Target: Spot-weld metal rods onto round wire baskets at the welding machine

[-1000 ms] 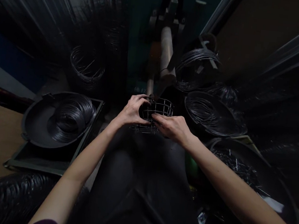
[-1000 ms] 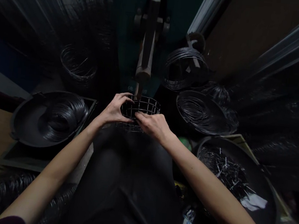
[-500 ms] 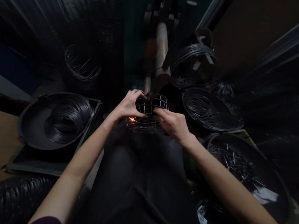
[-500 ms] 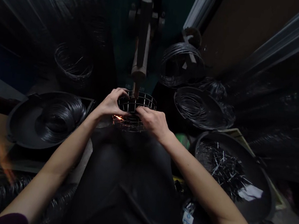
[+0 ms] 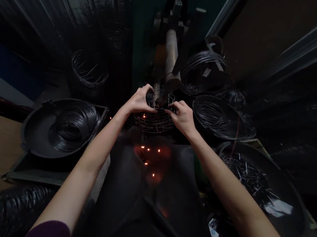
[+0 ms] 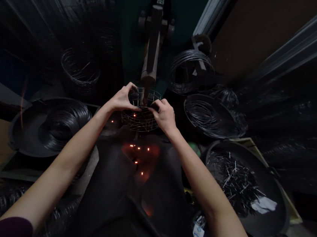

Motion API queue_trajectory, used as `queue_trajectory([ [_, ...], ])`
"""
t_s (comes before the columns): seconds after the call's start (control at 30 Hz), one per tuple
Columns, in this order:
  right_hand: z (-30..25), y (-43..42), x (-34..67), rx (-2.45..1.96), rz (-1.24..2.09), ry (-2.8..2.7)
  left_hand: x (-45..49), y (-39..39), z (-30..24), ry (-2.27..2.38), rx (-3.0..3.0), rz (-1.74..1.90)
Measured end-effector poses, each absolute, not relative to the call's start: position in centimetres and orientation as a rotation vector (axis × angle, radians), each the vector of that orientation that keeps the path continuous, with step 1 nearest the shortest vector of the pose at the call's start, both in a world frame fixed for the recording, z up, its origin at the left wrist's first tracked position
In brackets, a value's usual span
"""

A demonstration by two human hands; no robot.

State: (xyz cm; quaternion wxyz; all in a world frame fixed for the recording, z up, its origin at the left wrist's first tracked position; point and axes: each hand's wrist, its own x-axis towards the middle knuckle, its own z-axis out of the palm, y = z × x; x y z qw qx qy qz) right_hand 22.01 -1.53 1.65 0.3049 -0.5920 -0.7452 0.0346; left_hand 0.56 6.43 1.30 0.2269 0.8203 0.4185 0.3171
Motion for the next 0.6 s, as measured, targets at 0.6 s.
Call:
queue_trajectory([
  [0.6,-7.2,-19.4,42.5,-2.722,0.522,-1.219,-5.0,4.2,-8.1,1.081,1.71,0.958],
])
